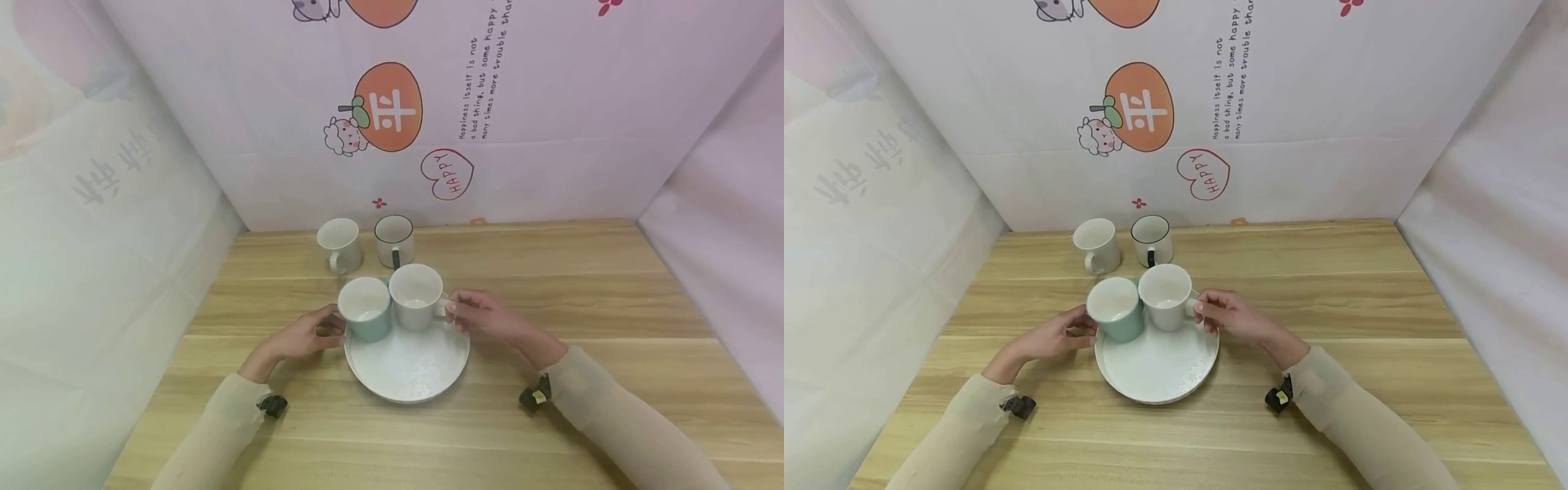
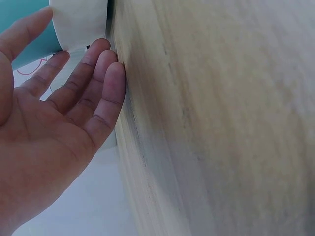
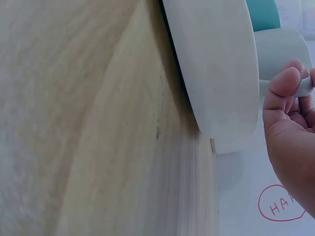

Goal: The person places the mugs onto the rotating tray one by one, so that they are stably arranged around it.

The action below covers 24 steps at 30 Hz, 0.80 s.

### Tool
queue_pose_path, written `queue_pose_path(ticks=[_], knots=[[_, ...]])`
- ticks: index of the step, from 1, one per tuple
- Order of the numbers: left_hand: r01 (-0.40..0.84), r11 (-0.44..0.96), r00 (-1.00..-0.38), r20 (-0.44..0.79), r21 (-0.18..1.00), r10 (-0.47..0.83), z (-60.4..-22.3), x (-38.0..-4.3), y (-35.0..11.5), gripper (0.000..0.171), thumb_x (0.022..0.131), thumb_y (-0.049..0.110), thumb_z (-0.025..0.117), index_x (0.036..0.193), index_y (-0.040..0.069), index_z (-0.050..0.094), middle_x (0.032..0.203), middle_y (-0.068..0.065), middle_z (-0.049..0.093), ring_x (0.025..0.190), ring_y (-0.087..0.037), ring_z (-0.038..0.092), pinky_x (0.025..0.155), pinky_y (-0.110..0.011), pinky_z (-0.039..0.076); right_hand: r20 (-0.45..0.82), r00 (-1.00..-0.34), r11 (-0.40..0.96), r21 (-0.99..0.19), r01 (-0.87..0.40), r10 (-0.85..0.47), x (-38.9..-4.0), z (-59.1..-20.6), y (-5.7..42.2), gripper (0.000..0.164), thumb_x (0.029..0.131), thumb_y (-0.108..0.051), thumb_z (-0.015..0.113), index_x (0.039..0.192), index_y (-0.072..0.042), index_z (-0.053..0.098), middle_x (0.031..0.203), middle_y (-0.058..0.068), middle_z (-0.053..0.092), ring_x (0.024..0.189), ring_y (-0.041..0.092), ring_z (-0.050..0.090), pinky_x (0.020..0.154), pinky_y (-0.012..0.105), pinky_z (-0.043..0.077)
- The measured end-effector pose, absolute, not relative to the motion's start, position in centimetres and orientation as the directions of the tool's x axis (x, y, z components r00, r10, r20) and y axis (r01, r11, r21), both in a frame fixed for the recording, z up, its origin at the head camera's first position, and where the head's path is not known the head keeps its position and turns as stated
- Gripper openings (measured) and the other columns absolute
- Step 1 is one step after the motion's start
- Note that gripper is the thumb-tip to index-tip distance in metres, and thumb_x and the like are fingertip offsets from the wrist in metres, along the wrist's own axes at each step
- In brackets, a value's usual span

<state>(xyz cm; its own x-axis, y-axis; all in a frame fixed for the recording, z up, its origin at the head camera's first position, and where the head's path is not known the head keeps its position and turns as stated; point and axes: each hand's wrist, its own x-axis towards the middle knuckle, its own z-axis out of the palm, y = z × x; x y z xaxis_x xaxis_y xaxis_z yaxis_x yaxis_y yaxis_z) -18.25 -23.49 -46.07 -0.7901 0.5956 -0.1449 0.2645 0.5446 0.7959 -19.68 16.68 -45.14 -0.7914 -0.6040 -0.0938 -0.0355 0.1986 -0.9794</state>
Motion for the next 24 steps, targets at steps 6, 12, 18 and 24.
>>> queue_pose_path(ticks=[6,12,18,24], knots=[[0.257,0.542,-0.791,-0.148,0.8,0.593,-45.9,-18.4,-23.5,0.063,0.096,0.024,0.067,0.15,0.011,0.038,0.137,-0.015,0.058,0.124,-0.033,0.059,0.105,-0.05,0.05,-0.125,-0.823,0.222,-0.975,-0.001,-0.554,-20.2,-45.1,16.5,0.029,0.103,-0.026,0.056,0.105,0.003,0.061,0.099,0.013,0.066,0.075,0.013,0.059,0.066,0.025,0.053],[0.237,0.54,-0.789,-0.164,0.808,0.592,-46.1,-18.3,-23.6,0.06,0.096,0.025,0.068,0.148,0.011,0.041,0.136,-0.014,0.058,0.124,-0.033,0.058,0.106,-0.05,0.05,-0.146,-0.829,0.208,-0.977,0.037,-0.539,-20.4,-45.1,16.6,0.037,0.1,-0.023,0.061,0.126,0.001,0.053,0.107,0.024,0.068,0.077,0.016,0.063,0.073,0.03,0.058],[0.243,0.53,-0.786,-0.156,0.812,0.598,-46.3,-18.2,-23.6,0.058,0.097,0.024,0.067,0.147,0.01,0.041,0.135,-0.015,0.059,0.124,-0.034,0.058,0.105,-0.051,0.05,-0.12,-0.842,0.223,-0.975,0.0,-0.526,-20.4,-45.1,16.7,0.039,0.098,-0.022,0.064,0.129,-0.001,0.054,0.104,0.023,0.068,0.076,0.017,0.064,0.071,0.031,0.059],[0.248,0.527,-0.782,-0.153,0.812,0.604,-46.2,-18.2,-23.5,0.061,0.096,0.026,0.068,0.148,0.012,0.041,0.135,-0.014,0.059,0.123,-0.033,0.059,0.105,-0.049,0.051,-0.107,-0.853,0.266,-0.963,-0.039,-0.51,-21.0,-44.8,16.9,0.034,0.099,-0.023,0.063,0.127,-0.003,0.058,0.101,0.013,0.071,0.076,0.015,0.062,0.072,0.029,0.057]])
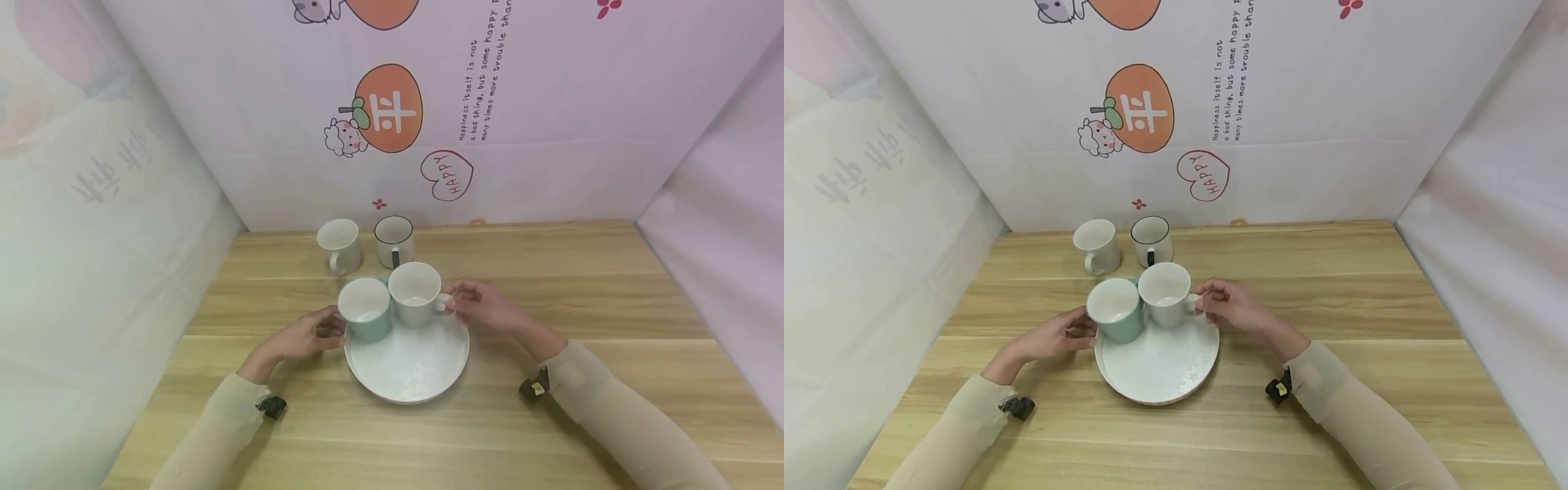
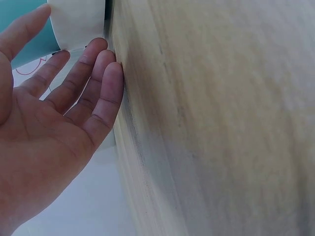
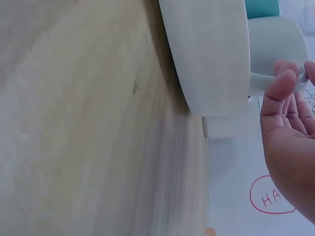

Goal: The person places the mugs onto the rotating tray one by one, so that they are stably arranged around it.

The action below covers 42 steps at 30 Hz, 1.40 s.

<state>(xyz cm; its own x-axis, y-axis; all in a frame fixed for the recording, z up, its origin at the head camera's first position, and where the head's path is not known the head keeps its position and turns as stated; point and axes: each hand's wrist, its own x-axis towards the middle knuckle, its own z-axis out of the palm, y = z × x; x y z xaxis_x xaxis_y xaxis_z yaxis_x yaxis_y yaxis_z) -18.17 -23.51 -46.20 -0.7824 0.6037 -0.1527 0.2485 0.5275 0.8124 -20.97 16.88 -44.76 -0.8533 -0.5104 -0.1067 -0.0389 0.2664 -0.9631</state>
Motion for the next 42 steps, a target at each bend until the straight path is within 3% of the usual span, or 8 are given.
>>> queue_pose_path(ticks=[4,13,24,30,36,42], knots=[[0.252,0.528,-0.781,-0.152,0.811,0.606,-46.3,-18.2,-23.6,0.062,0.096,0.027,0.068,0.149,0.012,0.04,0.135,-0.014,0.059,0.123,-0.032,0.059,0.104,-0.048,0.051,-0.107,-0.853,0.298,-0.953,-0.058,-0.51,-21.5,-44.6,17.1,0.034,0.099,-0.026,0.063,0.126,-0.006,0.061,0.104,0.014,0.071,0.079,0.019,0.06,0.072,0.028,0.056],[0.249,0.53,-0.781,-0.155,0.811,0.605,-46.3,-18.1,-23.6,0.061,0.096,0.026,0.068,0.148,0.012,0.041,0.135,-0.014,0.059,0.123,-0.032,0.059,0.105,-0.046,0.051,-0.078,-0.856,0.343,-0.932,-0.119,-0.51,-22.7,-44.4,17.3,0.027,0.1,-0.024,0.06,0.124,-0.013,0.066,0.11,0.012,0.072,0.106,0.035,0.065,0.08,0.033,0.059],[0.259,0.529,-0.779,-0.149,0.808,0.609,-46.4,-18.2,-23.6,0.06,0.096,0.025,0.068,0.148,0.011,0.041,0.134,-0.014,0.06,0.123,-0.032,0.06,0.105,-0.049,0.051,-0.049,-0.841,0.346,-0.923,-0.168,-0.538,-23.6,-44.1,17.5,0.022,0.101,-0.025,0.06,0.119,-0.016,0.068,0.107,0.01,0.071,0.084,0.027,0.059,0.072,0.037,0.054],[0.26,0.539,-0.781,-0.154,0.801,0.605,-46.3,-18.1,-23.6,0.061,0.096,0.026,0.067,0.149,0.011,0.04,0.135,-0.014,0.059,0.124,-0.032,0.059,0.105,-0.05,0.05,-0.05,-0.84,0.371,-0.91,-0.184,-0.541,-24.0,-44.1,17.6,0.021,0.101,-0.028,0.059,0.118,-0.018,0.068,0.111,0.009,0.071,0.089,0.025,0.06,0.076,0.037,0.055],[0.275,0.529,-0.777,-0.139,0.803,0.614,-46.2,-18.1,-23.7,0.06,0.097,0.026,0.066,0.148,0.009,0.04,0.135,-0.015,0.059,0.123,-0.034,0.06,0.105,-0.051,0.05,-0.019,-0.836,0.35,-0.913,-0.208,-0.548,-24.2,-44.0,17.6,0.02,0.101,-0.026,0.059,0.116,-0.016,0.068,0.109,0.013,0.069,0.082,0.028,0.057,0.071,0.037,0.052],[0.28,0.518,-0.769,-0.134,0.808,0.625,-46.4,-18.4,-23.8,0.062,0.097,0.025,0.066,0.15,0.012,0.039,0.138,-0.014,0.057,0.125,-0.034,0.058,0.106,-0.052,0.049,-0.024,-0.837,0.348,-0.916,-0.201,-0.547,-24.2,-43.8,17.5,0.022,0.101,-0.026,0.06,0.118,-0.015,0.068,0.117,0.011,0.069,0.091,0.028,0.06,0.078,0.038,0.056]])
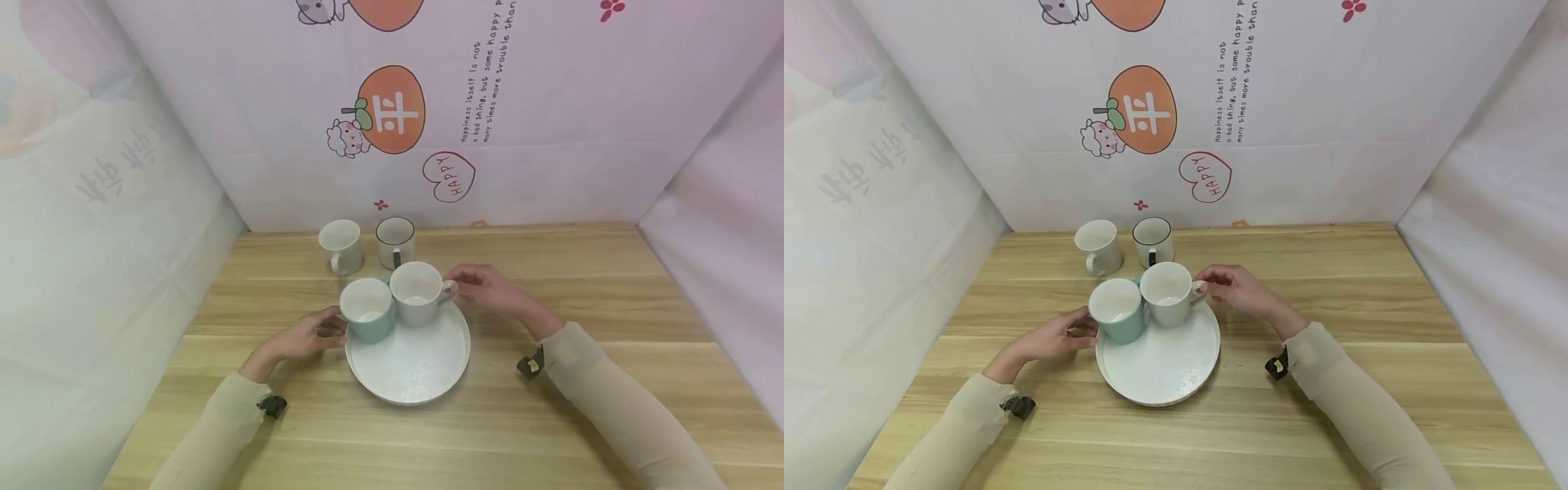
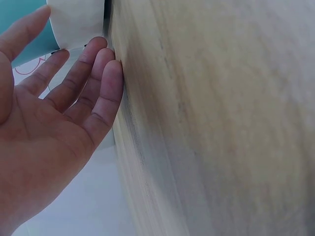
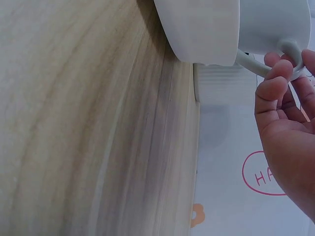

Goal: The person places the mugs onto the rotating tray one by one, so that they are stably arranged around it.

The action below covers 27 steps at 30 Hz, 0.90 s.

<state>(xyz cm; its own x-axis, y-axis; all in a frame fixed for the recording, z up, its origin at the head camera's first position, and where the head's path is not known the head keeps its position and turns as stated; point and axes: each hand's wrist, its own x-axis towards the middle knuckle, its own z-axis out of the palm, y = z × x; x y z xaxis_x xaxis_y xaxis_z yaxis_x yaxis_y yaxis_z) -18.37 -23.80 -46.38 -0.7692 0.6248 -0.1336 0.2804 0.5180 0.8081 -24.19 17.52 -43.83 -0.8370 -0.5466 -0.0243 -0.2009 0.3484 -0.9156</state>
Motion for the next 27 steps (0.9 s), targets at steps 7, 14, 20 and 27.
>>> queue_pose_path(ticks=[7,14,20,27], knots=[[0.288,0.522,-0.769,-0.132,0.803,0.626,-46.5,-18.5,-23.8,0.061,0.097,0.025,0.066,0.15,0.012,0.039,0.137,-0.014,0.058,0.124,-0.034,0.059,0.106,-0.052,0.049,-0.014,-0.839,0.352,-0.911,-0.214,-0.544,-24.2,-44.0,17.6,0.021,0.101,-0.023,0.059,0.119,-0.016,0.068,0.119,0.01,0.069,0.096,0.026,0.062,0.08,0.036,0.056],[0.275,0.54,-0.778,-0.146,0.795,0.611,-46.4,-18.5,-23.7,0.059,0.097,0.027,0.066,0.149,0.011,0.041,0.134,-0.013,0.06,0.123,-0.032,0.059,0.106,-0.052,0.049,-0.019,-0.847,0.365,-0.908,-0.208,-0.531,-24.1,-44.1,17.8,0.023,0.1,-0.024,0.062,0.12,-0.017,0.068,0.117,0.012,0.068,0.085,0.023,0.06,0.073,0.032,0.055],[0.275,0.547,-0.786,-0.143,0.791,0.602,-46.2,-18.3,-23.6,0.058,0.097,0.027,0.067,0.147,0.011,0.043,0.131,-0.013,0.062,0.122,-0.032,0.06,0.105,-0.052,0.05,-0.009,-0.851,0.382,-0.896,-0.226,-0.525,-24.0,-44.5,18.1,0.026,0.099,-0.021,0.062,0.124,-0.017,0.066,0.12,0.011,0.067,0.096,0.026,0.065,0.078,0.032,0.056],[0.26,0.559,-0.798,-0.151,0.787,0.584,-46.2,-18.2,-23.5,0.056,0.097,0.027,0.067,0.146,0.01,0.045,0.13,-0.012,0.063,0.121,-0.031,0.061,0.104,-0.052,0.051,-0.026,-0.855,0.395,-0.894,-0.212,-0.518,-23.9,-44.8,18.6,0.031,0.098,-0.02,0.062,0.129,-0.017,0.062,0.129,0.012,0.063,0.111,0.032,0.067,0.092,0.039,0.056]])
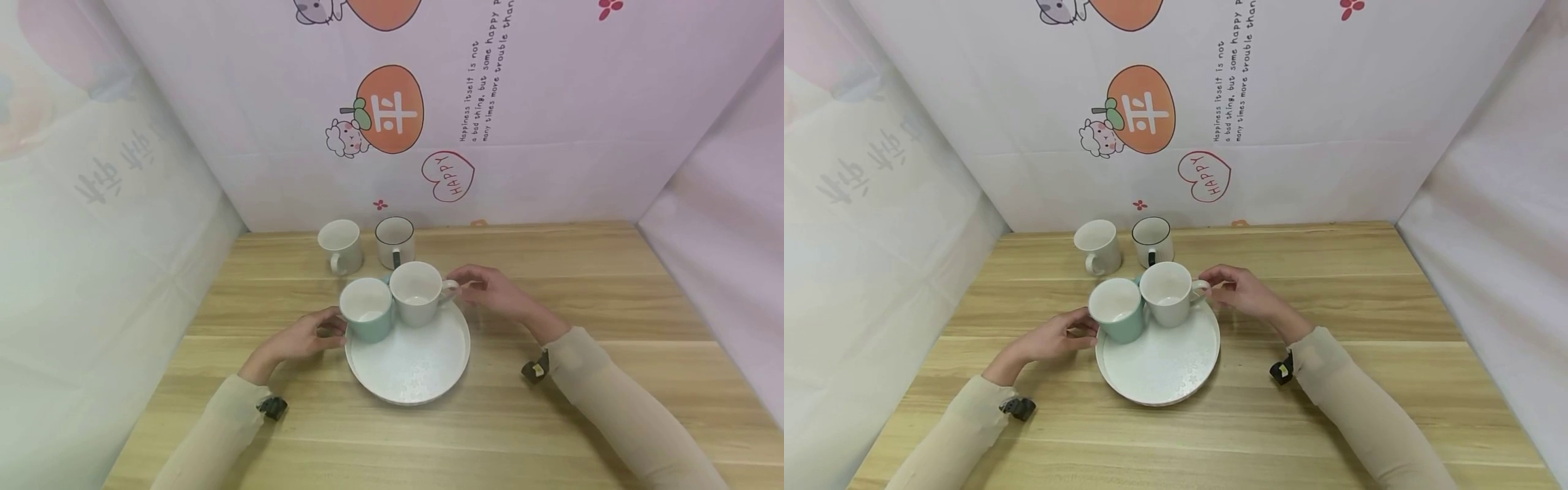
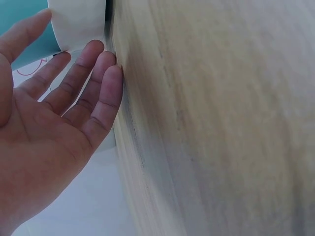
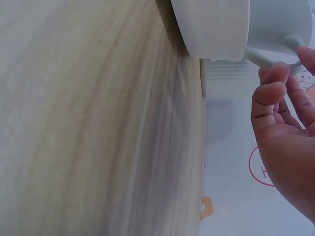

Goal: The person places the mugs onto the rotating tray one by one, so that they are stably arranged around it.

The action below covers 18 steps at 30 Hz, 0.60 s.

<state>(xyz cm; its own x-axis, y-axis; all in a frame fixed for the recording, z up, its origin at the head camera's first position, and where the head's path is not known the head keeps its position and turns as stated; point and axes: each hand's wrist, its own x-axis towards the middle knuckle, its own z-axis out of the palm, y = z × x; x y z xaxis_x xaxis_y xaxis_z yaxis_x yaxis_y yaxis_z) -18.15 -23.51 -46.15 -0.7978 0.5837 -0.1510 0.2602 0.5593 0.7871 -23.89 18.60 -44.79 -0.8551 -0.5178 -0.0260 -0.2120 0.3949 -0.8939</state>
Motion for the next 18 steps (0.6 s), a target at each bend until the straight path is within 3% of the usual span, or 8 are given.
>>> queue_pose_path(ticks=[10,18], knots=[[0.297,0.559,-0.816,-0.099,0.774,0.57,-45.9,-18.0,-23.7,0.044,0.099,0.022,0.062,0.141,0.011,0.052,0.128,-0.01,0.066,0.12,-0.029,0.062,0.102,-0.049,0.052,-0.054,-0.857,0.455,-0.863,-0.218,-0.513,-23.6,-45.2,19.2,0.037,0.096,-0.019,0.065,0.132,-0.017,0.059,0.125,0.011,0.065,0.108,0.026,0.066,0.085,0.035,0.058],[0.304,0.594,-0.877,-0.026,0.745,0.481,-45.9,-18.5,-24.0,0.032,0.099,0.021,0.063,0.131,0.014,0.062,0.114,-0.001,0.073,0.106,-0.018,0.068,0.091,-0.031,0.056,-0.101,-0.819,0.445,-0.873,-0.199,-0.564,-23.4,-45.7,20.0,0.043,0.095,-0.015,0.065,0.137,-0.012,0.055,0.121,0.014,0.067,0.104,0.026,0.066,0.08,0.037,0.06]])
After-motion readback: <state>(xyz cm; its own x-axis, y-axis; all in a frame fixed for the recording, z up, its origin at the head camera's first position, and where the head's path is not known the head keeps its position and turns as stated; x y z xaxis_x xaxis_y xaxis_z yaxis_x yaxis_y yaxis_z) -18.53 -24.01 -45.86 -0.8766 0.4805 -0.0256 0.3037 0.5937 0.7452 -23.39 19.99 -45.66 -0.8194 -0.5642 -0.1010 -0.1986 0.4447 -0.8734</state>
